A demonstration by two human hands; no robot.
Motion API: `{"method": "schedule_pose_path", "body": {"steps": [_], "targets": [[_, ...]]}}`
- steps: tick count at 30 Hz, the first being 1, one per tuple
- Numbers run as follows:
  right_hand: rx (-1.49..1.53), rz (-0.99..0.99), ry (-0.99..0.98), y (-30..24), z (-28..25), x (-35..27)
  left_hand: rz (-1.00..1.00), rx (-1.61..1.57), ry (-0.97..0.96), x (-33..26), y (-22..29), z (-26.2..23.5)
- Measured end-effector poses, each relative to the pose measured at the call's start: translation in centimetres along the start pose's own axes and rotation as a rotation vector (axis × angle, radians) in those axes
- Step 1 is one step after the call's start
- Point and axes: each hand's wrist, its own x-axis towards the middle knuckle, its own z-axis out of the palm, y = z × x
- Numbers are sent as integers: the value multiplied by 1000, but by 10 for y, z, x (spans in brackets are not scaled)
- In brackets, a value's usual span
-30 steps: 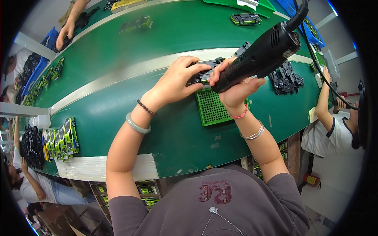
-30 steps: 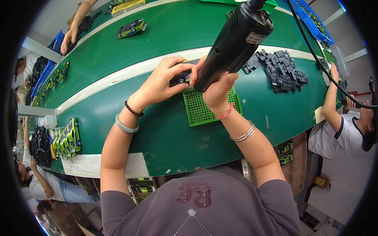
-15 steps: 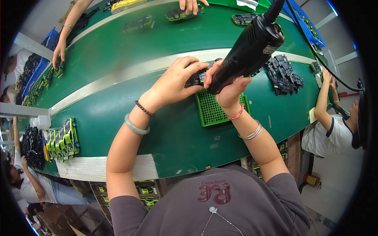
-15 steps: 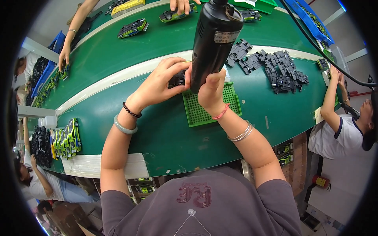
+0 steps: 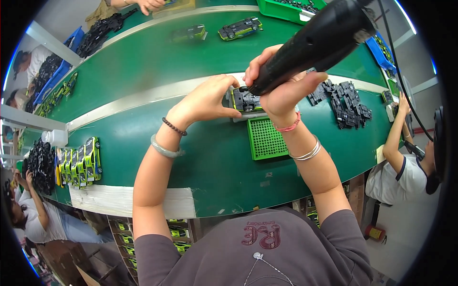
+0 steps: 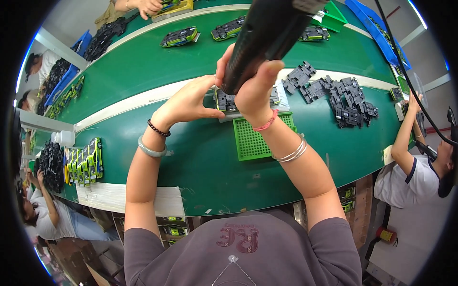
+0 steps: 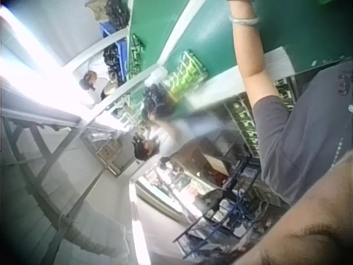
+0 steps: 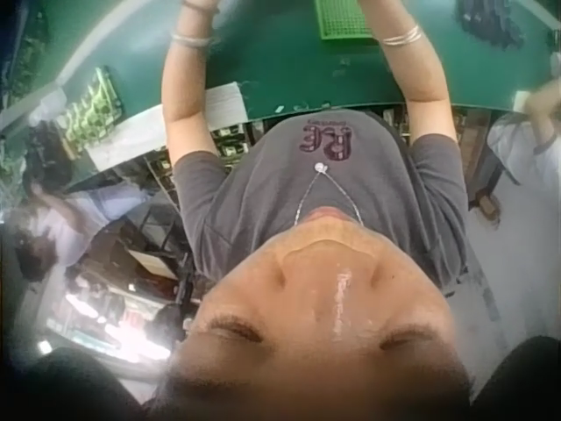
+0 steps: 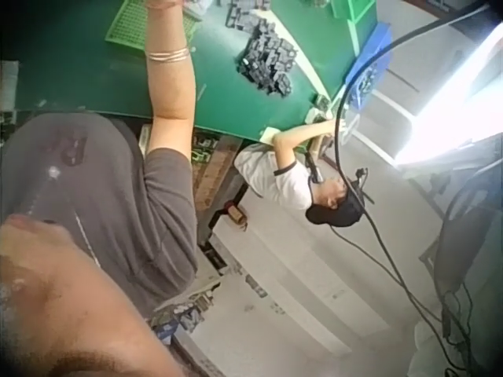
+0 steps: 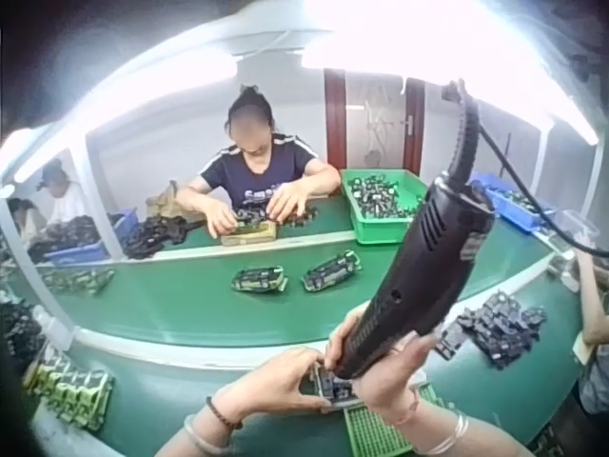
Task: The person assembles toy cars on an assembly line by fitting components together, driving screws into each chassis with an electric screwdriver, and placing the assembled cars into a partitioned box.
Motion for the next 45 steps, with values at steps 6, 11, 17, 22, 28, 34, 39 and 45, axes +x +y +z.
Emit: {"method": "schedule_pose_path", "body": {"steps": [6,11,17,22,28,34,39,45], "targets": [[9,35,5,16,6,-3,57,-54,-6,2,0,0],[-20,46,-48,31,1,-6,49,-82,-1,3,1,0],[-152,99,-131,33,12,-3,-79,-81,-52,-1,7,-6],[-137,132,-102,39,9,-1,-98,-104,-50,2,10,-8],[-18,-18,-93,41,9,-3,-48,-124,-23,3,15,-6],[122,-21,17,-13,-14,2,-87,-237,92,3,0,-12],[-119,-55,139,-54,-101,-36,-97,-769,361,-16,-10,-79],[-235,64,296,-37,-170,-99,-441,268,139,-19,-60,-137]]}}
